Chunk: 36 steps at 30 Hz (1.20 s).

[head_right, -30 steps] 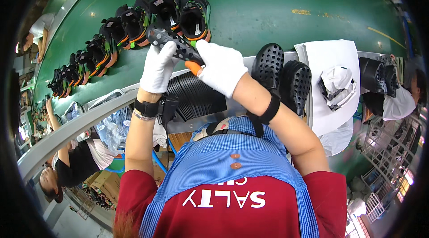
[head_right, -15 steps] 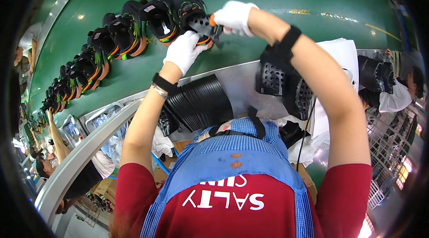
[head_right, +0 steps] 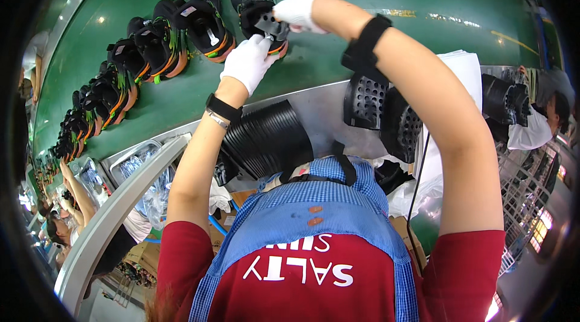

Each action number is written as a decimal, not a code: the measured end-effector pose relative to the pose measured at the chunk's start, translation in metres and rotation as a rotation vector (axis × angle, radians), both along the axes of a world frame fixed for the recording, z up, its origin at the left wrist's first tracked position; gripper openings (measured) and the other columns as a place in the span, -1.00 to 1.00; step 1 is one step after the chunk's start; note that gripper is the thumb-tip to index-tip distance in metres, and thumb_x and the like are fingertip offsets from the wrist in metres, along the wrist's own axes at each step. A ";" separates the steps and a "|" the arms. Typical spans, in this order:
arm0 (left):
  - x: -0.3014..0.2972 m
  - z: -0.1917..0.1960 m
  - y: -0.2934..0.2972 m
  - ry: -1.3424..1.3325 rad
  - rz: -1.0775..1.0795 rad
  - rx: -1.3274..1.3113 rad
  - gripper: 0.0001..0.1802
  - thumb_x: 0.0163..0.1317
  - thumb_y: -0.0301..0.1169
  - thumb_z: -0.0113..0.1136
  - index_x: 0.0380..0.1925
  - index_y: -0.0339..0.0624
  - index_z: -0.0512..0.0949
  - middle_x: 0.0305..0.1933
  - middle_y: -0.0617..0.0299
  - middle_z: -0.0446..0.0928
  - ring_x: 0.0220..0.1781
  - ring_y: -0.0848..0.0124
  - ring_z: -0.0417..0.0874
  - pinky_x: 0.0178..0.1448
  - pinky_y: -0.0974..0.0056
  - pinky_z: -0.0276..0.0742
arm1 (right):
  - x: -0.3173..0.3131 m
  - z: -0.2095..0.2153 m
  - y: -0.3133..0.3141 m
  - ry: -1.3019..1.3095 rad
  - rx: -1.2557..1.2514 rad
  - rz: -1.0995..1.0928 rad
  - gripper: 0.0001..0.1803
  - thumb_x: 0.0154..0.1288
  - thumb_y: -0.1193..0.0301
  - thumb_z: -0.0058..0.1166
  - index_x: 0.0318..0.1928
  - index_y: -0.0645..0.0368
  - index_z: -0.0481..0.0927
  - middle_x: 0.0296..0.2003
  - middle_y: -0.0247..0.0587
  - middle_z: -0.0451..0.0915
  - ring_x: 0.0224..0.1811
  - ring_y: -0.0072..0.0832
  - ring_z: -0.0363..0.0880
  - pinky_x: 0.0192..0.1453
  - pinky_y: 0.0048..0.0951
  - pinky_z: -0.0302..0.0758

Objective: Inspecting and sorting various shoe components including outsoles and insoles on a manufacturing line.

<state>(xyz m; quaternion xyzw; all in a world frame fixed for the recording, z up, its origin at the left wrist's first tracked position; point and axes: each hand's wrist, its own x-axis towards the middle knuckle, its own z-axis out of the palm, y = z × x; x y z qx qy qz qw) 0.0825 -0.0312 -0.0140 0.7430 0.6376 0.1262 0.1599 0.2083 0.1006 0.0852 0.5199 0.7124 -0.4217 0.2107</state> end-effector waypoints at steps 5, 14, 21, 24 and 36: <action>-0.018 0.014 -0.002 -0.248 -0.009 0.009 -0.75 0.13 -0.33 0.22 -0.31 -0.31 0.54 -0.25 -0.02 0.54 -0.27 0.06 0.63 -0.17 0.09 0.54 | -0.031 -0.007 -0.018 -0.089 0.248 0.129 -0.57 0.15 0.19 -0.08 -0.12 0.18 0.68 -0.14 0.03 0.66 -0.08 -0.07 0.65 0.01 -0.19 0.55; -0.050 0.012 0.048 -0.225 0.228 0.142 -0.52 0.21 -0.18 0.16 0.04 -0.24 0.51 -0.07 -0.18 0.57 -0.14 -0.09 0.62 -0.03 0.08 0.53 | -0.021 0.001 -0.032 -0.067 0.219 0.193 -0.57 0.24 0.11 -0.05 -0.32 0.22 0.70 -0.41 -0.01 0.67 -0.30 -0.14 0.68 -0.16 -0.23 0.58; -0.038 0.022 0.091 -0.076 0.289 -0.013 -0.52 0.26 -0.03 0.09 -0.29 -0.32 0.56 -0.32 -0.22 0.59 -0.18 -0.10 0.62 -0.08 0.05 0.51 | -0.033 -0.024 -0.034 -0.061 0.479 0.269 -0.77 0.11 0.40 0.08 -0.24 0.15 0.71 -0.21 -0.10 0.70 -0.15 -0.15 0.69 -0.11 -0.21 0.60; -0.035 0.023 0.077 -0.225 0.341 -0.007 -0.50 0.23 -0.01 0.14 -0.19 -0.30 0.57 -0.30 -0.15 0.62 -0.19 -0.04 0.65 -0.07 0.10 0.52 | -0.041 -0.051 -0.036 -0.049 0.478 0.206 -0.79 0.12 0.44 0.10 -0.22 0.11 0.71 -0.19 -0.06 0.69 -0.13 -0.14 0.69 -0.11 -0.19 0.61; 0.006 0.022 -0.005 -0.160 0.090 -0.152 -0.48 0.15 -0.21 0.24 0.10 -0.14 0.42 0.11 0.01 0.49 -0.04 0.04 0.61 -0.03 0.06 0.55 | -0.044 -0.052 -0.006 0.018 0.083 0.280 -0.64 0.15 0.26 0.06 -0.11 0.18 0.68 -0.12 0.05 0.65 -0.08 -0.08 0.65 0.01 -0.16 0.56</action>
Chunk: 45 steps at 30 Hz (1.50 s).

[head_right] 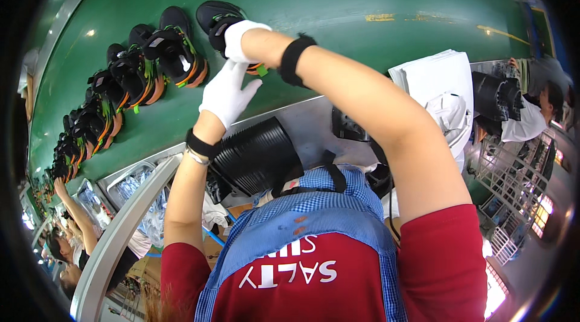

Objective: Inspecting and sorting various shoe components including outsoles and insoles on a manufacturing line.

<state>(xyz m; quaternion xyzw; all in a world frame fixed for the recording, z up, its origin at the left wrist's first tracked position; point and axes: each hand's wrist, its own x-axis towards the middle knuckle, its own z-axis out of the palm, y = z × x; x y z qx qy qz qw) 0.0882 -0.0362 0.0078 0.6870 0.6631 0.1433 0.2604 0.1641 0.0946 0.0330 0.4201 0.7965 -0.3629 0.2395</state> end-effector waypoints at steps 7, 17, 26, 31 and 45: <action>-0.012 -0.019 0.039 -0.058 -0.014 -0.445 -0.62 0.14 -0.11 0.20 -0.13 -0.08 0.63 -0.14 -0.02 0.65 -0.07 0.03 0.64 0.02 0.11 0.55 | -0.003 -0.005 -0.010 0.008 0.286 0.315 -0.74 0.16 0.44 0.09 -0.14 0.20 0.69 -0.16 -0.03 0.68 -0.09 -0.13 0.67 -0.05 -0.23 0.61; -0.016 -0.022 0.056 0.035 -0.081 -0.435 -0.57 0.09 0.00 0.20 -0.24 -0.10 0.67 -0.41 0.06 0.68 -0.46 0.23 0.70 -0.29 0.20 0.58 | -0.016 -0.033 0.001 0.054 0.397 0.146 -0.71 0.18 0.33 0.03 -0.16 0.17 0.68 -0.14 0.07 0.65 -0.10 -0.01 0.64 -0.01 -0.14 0.58; -0.056 0.017 -0.062 0.163 0.239 0.256 -0.55 0.16 -0.27 0.18 0.09 -0.02 0.46 0.04 0.08 0.51 0.00 0.08 0.58 0.09 0.11 0.52 | 0.045 0.019 -0.103 0.410 0.508 0.059 -0.66 0.32 0.12 -0.01 -0.17 0.14 0.55 -0.31 0.03 0.64 -0.19 0.00 0.61 -0.07 -0.11 0.52; -0.021 0.047 -0.178 0.287 0.591 0.042 -0.68 0.30 -0.21 0.06 -0.13 -0.20 0.56 -0.22 -0.09 0.58 -0.13 -0.03 0.59 -0.03 0.05 0.51 | 0.102 -0.003 -0.165 0.310 0.388 -0.023 -0.45 0.30 -0.01 -0.01 -0.04 0.29 0.47 -0.23 0.18 0.63 -0.13 0.03 0.61 -0.03 -0.09 0.52; 0.052 0.018 -0.233 -0.416 0.853 -0.089 -0.26 0.16 0.05 0.23 0.11 -0.39 0.46 -0.06 -0.13 0.56 -0.06 0.17 0.64 -0.03 0.22 0.54 | 0.172 -0.108 -0.209 0.991 -1.183 -0.948 -0.64 0.49 0.39 -0.13 0.18 0.31 0.43 0.10 -0.09 0.54 0.15 -0.32 0.50 0.27 -0.29 0.42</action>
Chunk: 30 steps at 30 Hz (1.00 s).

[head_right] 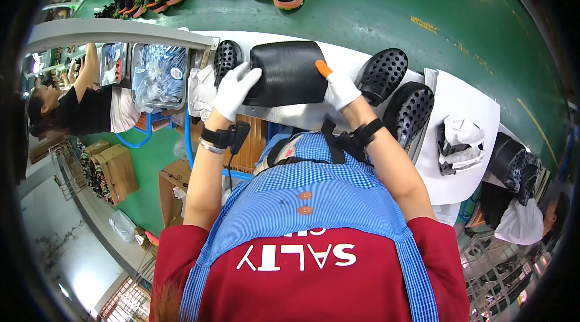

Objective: Inspecting and sorting various shoe components including outsoles and insoles on a manufacturing line.

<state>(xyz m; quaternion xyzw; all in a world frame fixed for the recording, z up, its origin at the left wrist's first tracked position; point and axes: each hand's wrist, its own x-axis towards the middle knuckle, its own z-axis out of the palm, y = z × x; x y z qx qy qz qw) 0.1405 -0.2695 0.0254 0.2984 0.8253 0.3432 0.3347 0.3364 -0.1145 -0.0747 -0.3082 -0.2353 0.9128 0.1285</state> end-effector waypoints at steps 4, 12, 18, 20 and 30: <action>0.025 0.028 -0.001 0.166 -0.085 0.240 -0.40 0.11 -0.22 0.36 0.07 -0.42 0.49 -0.33 0.17 0.50 -0.38 0.46 0.53 -0.24 0.36 0.51 | 0.000 0.004 0.004 0.062 -0.307 -0.043 -0.62 0.49 0.35 -0.20 0.16 0.32 0.44 0.14 -0.05 0.51 0.20 -0.26 0.48 0.25 -0.23 0.43; 0.080 0.027 0.015 0.314 -0.119 0.365 -0.43 0.11 -0.44 0.30 0.18 -0.17 0.46 -0.33 0.27 0.40 -0.37 0.47 0.41 -0.21 0.38 0.46 | 0.014 0.004 0.005 -0.696 1.242 0.042 -0.59 0.29 0.38 -0.13 0.14 -0.05 0.54 0.03 0.02 0.58 0.08 -0.07 0.55 0.15 -0.27 0.45; 0.060 0.020 -0.010 0.268 0.046 0.454 -0.53 0.14 -0.45 0.27 0.12 -0.13 0.54 -0.25 0.25 0.50 -0.33 0.49 0.52 -0.16 0.42 0.49 | 0.029 -0.005 -0.006 -0.712 1.167 0.068 -0.57 0.34 0.40 -0.18 0.19 0.05 0.48 0.14 0.01 0.52 0.16 -0.07 0.51 0.20 -0.29 0.40; 0.042 0.007 -0.021 0.569 0.150 0.377 -0.52 0.14 -0.41 0.25 0.12 -0.16 0.51 -0.14 0.11 0.51 -0.15 0.30 0.58 -0.02 0.27 0.53 | 0.035 -0.011 -0.009 -0.753 1.241 0.073 -0.55 0.32 0.42 -0.18 0.21 0.07 0.47 0.12 0.03 0.53 0.14 -0.08 0.52 0.18 -0.30 0.41; -0.011 -0.067 -0.050 0.574 0.252 -0.154 -0.34 0.13 -0.27 0.22 0.27 0.04 0.30 0.21 -0.03 0.35 0.08 -0.03 0.51 0.19 -0.01 0.44 | 0.084 -0.019 -0.010 -0.501 0.561 0.142 -0.67 0.38 0.59 -0.13 0.13 0.25 0.42 -0.14 -0.25 0.52 -0.18 -0.52 0.54 -0.11 -0.53 0.50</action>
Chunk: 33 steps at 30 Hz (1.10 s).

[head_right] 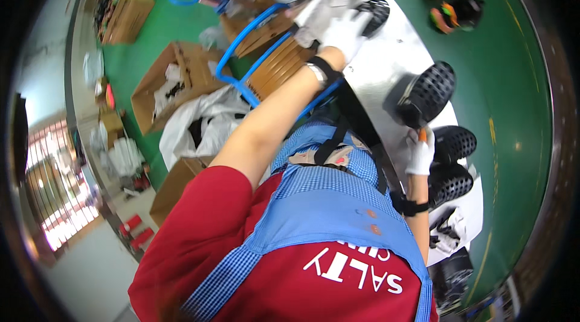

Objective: Inspecting and sorting various shoe components including outsoles and insoles on a manufacturing line.

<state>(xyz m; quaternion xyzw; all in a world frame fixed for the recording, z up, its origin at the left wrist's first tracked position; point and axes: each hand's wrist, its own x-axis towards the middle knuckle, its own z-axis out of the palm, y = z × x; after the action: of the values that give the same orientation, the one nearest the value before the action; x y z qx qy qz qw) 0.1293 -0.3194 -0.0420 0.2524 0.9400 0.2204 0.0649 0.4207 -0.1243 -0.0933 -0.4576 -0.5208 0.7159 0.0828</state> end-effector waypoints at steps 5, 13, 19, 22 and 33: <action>0.044 0.011 -0.018 0.042 0.011 0.151 -0.28 0.06 -0.28 0.25 0.29 0.03 0.27 0.19 0.03 0.34 0.13 0.04 0.45 0.17 0.03 0.44 | 0.000 0.026 -0.037 -0.141 -0.175 0.446 -0.79 0.46 0.45 -0.09 -0.02 0.28 0.51 -0.24 -0.24 0.59 -0.22 -0.50 0.57 -0.12 -0.52 0.53; 0.109 0.013 -0.188 -0.083 0.285 0.129 -0.39 0.15 -0.23 0.14 0.22 -0.12 0.33 0.14 -0.01 0.39 0.15 0.02 0.44 0.20 0.01 0.42 | -0.070 0.045 -0.116 -0.146 0.802 1.334 -0.73 0.26 0.62 -0.03 -0.03 0.22 0.55 -0.11 -0.06 0.64 -0.07 -0.17 0.63 0.04 -0.35 0.51; 0.184 -0.013 -0.309 -0.339 0.594 -0.136 -0.54 0.22 -0.17 0.08 0.05 -0.19 0.46 0.05 -0.08 0.49 0.07 0.00 0.51 0.18 0.03 0.44 | -0.100 0.049 -0.121 -0.132 0.991 1.289 -0.73 0.30 0.56 -0.03 0.00 0.19 0.56 -0.08 0.01 0.63 0.01 -0.06 0.59 0.09 -0.25 0.50; 0.219 -0.015 -0.341 -0.384 0.728 -0.185 -0.48 0.23 -0.12 0.09 0.11 -0.18 0.44 0.12 -0.10 0.46 0.14 -0.02 0.49 0.19 0.03 0.43 | -0.103 0.038 -0.120 -0.039 1.077 1.338 -0.74 0.29 0.52 0.01 0.00 0.17 0.56 -0.09 0.01 0.63 -0.01 -0.05 0.60 0.08 -0.24 0.50; 0.174 -0.051 -0.254 -0.265 0.562 0.174 -0.31 0.18 -0.20 0.20 0.31 -0.10 0.26 0.24 -0.06 0.37 0.25 -0.01 0.42 0.29 0.09 0.38 | -0.185 -0.061 -0.193 -0.107 0.799 0.883 -0.37 0.27 0.17 0.10 0.22 0.36 0.39 -0.02 0.24 0.58 0.04 0.01 0.57 0.17 -0.23 0.46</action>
<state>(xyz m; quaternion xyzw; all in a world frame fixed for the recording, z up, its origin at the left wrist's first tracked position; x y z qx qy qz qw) 0.3038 -0.5736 -0.0929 -0.0432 0.9339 0.3402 0.1013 0.2356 -0.3169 -0.1540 -0.1667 -0.8941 0.4073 -0.0830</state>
